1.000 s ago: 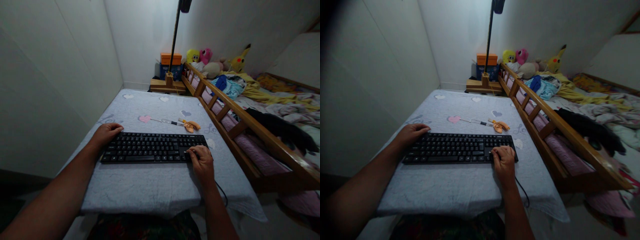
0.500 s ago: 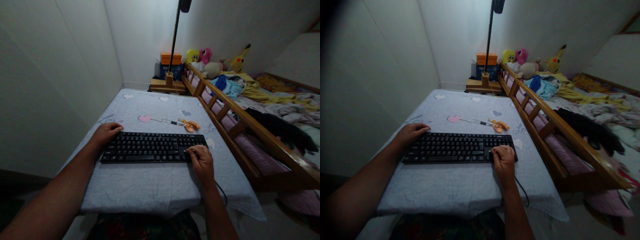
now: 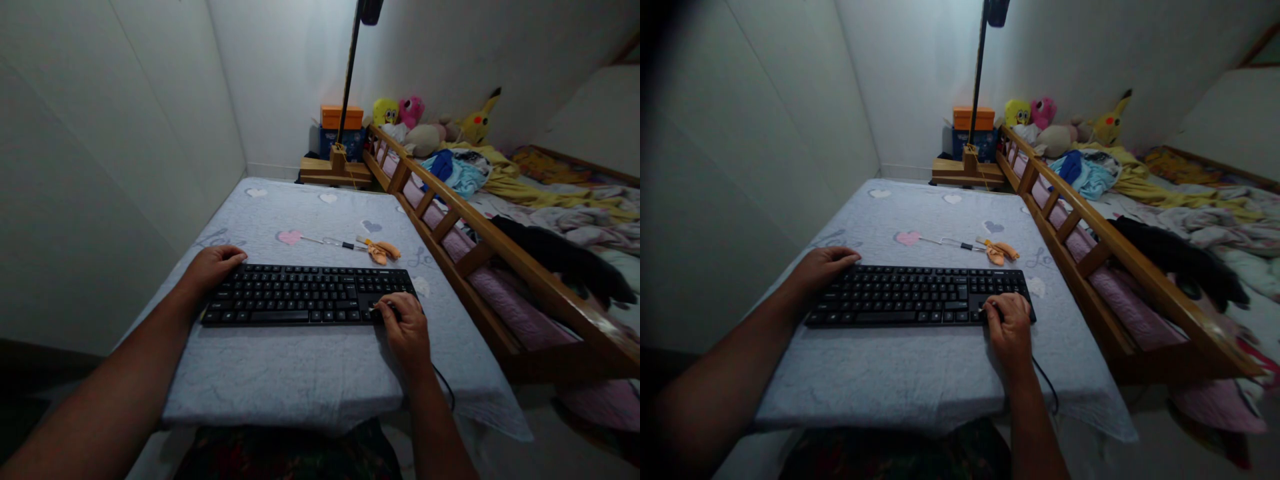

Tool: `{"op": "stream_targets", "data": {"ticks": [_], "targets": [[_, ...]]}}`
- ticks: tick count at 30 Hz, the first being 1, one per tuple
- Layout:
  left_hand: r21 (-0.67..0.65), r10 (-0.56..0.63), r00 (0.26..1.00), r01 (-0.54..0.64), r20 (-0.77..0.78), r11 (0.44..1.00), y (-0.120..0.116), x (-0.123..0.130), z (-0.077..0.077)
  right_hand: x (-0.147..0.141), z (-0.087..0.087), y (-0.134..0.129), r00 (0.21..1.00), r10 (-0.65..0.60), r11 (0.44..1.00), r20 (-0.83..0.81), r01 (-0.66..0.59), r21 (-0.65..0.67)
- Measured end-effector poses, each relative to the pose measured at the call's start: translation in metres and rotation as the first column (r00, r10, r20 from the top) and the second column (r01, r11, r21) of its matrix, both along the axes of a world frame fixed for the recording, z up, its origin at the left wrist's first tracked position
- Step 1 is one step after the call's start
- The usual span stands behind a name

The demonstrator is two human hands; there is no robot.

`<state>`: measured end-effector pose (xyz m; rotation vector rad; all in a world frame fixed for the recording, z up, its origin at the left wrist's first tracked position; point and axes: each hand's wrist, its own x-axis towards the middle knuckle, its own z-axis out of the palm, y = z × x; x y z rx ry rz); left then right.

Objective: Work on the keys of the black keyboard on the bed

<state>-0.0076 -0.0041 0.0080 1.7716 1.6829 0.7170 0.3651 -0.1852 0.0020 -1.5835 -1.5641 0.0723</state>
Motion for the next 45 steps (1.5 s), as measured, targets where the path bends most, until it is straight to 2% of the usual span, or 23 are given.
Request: {"op": "stream_targets", "data": {"ticks": [29, 41, 45], "targets": [[-0.007, 0.008, 1.000, -0.008, -0.023, 1.000, 0.0010, 0.0000, 0.0008, 0.0060, 0.0013, -0.0034, 0.992, -0.106, 0.994, -0.068, 0.104, -0.023], [0.007, 0.003, 1.000, -0.003, -0.018, 1.000, -0.0015, 0.0010, 0.0020, -0.0010, 0.0016, -0.0018, 0.999, -0.027, 1.000, -0.045, 0.027, -0.012], [0.014, 0.006, 1.000, -0.006, -0.009, 1.000, -0.0008, 0.0002, 0.0001, 0.0023, 0.0003, -0.0025, 0.998, -0.051, 0.999, -0.040, 0.050, -0.015]]}}
